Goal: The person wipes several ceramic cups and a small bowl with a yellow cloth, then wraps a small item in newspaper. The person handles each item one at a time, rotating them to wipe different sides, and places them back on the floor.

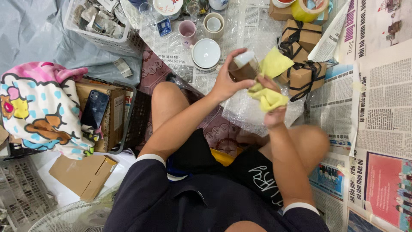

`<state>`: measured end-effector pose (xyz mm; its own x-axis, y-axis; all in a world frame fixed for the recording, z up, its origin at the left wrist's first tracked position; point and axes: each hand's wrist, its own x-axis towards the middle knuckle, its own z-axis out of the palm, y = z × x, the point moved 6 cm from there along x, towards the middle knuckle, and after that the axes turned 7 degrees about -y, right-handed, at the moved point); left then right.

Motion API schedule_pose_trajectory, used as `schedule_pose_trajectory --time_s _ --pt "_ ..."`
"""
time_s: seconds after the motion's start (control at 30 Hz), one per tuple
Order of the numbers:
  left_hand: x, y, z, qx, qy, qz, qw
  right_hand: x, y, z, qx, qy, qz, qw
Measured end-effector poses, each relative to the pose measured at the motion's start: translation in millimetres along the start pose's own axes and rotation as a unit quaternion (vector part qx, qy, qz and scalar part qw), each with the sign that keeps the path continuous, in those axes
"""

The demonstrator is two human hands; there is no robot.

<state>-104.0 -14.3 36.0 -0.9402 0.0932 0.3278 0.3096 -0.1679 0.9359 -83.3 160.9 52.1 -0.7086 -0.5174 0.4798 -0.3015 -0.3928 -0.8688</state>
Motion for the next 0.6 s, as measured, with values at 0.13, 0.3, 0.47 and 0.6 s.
schedule_pose_trajectory --time_s 0.13,0.3,0.47,0.6 --pt "-6 -1 9 -0.068 -0.029 -0.033 0.997 -19 -8 -15 -0.183 -0.003 0.023 0.983" --pt "-6 -13 20 -0.114 -0.009 -0.061 0.992 -23 0 -15 -0.128 0.124 0.061 0.982" --pt "-3 3 28 -0.139 -0.011 -0.041 0.989 10 -19 6 -0.225 0.073 -0.010 0.971" --pt "-6 32 33 -0.107 -0.071 -0.040 0.991 15 -20 1 -0.303 0.063 0.139 0.941"
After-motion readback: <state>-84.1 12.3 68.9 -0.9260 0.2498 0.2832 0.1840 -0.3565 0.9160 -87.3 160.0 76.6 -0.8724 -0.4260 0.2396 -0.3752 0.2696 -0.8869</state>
